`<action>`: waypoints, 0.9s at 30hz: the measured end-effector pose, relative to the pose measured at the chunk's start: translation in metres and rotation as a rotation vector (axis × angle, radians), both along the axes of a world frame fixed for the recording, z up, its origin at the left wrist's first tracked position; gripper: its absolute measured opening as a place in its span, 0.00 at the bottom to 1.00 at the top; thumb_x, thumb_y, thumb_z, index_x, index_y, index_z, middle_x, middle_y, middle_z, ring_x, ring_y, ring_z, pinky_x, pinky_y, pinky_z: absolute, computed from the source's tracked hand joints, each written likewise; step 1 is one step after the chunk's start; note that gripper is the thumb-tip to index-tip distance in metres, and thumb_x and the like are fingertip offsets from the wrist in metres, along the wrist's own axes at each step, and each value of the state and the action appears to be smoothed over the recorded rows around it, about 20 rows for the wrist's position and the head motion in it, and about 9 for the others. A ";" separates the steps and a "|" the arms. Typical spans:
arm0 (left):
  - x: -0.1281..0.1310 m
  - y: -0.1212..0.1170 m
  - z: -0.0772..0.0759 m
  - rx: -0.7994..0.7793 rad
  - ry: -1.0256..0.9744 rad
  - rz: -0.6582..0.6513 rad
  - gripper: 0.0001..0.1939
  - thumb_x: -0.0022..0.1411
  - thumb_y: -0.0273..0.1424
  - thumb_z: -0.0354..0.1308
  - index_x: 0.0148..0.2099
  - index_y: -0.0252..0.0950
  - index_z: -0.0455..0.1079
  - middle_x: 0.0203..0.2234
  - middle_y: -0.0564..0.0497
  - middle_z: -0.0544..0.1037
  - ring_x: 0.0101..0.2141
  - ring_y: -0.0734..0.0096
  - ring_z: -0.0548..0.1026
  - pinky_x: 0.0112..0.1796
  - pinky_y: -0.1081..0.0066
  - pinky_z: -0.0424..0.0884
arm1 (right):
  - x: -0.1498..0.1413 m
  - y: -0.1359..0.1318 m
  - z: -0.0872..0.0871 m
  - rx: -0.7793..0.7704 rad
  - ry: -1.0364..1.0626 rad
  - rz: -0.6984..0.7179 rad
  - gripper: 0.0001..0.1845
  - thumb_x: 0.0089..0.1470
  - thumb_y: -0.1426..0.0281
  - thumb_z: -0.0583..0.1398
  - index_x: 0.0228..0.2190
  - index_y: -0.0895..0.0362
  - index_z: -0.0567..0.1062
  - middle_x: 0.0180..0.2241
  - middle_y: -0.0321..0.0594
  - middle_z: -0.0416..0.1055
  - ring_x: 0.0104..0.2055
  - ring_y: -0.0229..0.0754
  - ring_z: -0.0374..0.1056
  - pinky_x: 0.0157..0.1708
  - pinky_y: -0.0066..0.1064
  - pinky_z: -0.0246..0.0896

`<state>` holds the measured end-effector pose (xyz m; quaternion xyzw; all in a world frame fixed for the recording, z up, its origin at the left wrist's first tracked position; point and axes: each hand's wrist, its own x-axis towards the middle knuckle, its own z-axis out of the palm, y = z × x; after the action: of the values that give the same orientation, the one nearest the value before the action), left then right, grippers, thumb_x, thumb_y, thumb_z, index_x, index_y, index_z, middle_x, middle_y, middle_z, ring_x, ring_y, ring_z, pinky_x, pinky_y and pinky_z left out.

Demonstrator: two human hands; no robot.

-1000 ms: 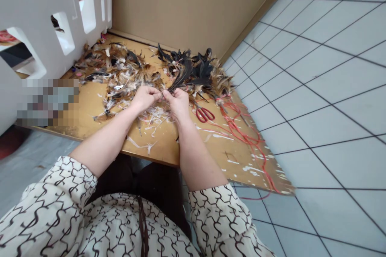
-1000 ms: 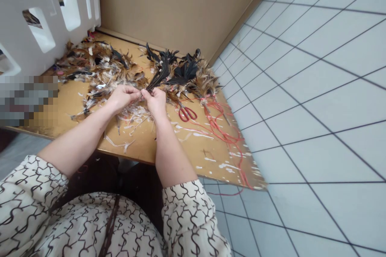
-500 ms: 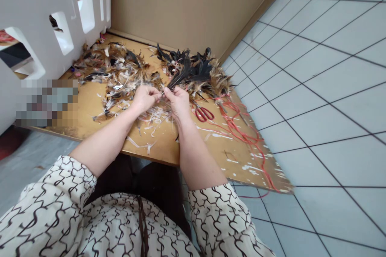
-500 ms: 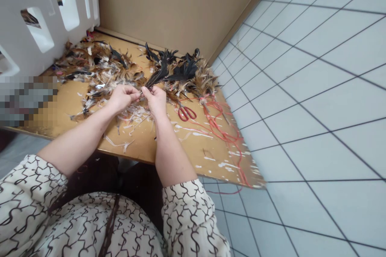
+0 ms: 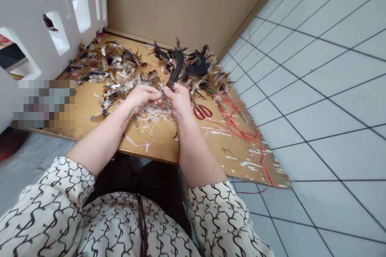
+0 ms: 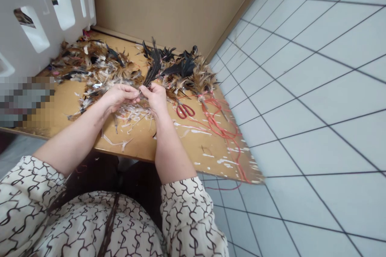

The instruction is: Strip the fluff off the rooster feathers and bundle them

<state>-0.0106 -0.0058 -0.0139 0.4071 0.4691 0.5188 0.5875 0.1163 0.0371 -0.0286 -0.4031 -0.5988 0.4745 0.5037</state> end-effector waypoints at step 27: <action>-0.003 0.002 0.004 0.076 -0.022 0.238 0.08 0.46 0.18 0.58 0.18 0.31 0.68 0.12 0.55 0.71 0.16 0.82 0.66 0.24 0.78 0.65 | -0.005 -0.022 0.013 0.148 -0.958 0.233 0.09 0.36 0.77 0.64 0.13 0.57 0.69 0.13 0.30 0.61 0.19 0.32 0.55 0.25 0.27 0.47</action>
<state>-0.0132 -0.0036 -0.0102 0.3648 0.4878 0.6065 0.5110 0.1115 0.0150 -0.0154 -0.4693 -0.8362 0.2454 0.1427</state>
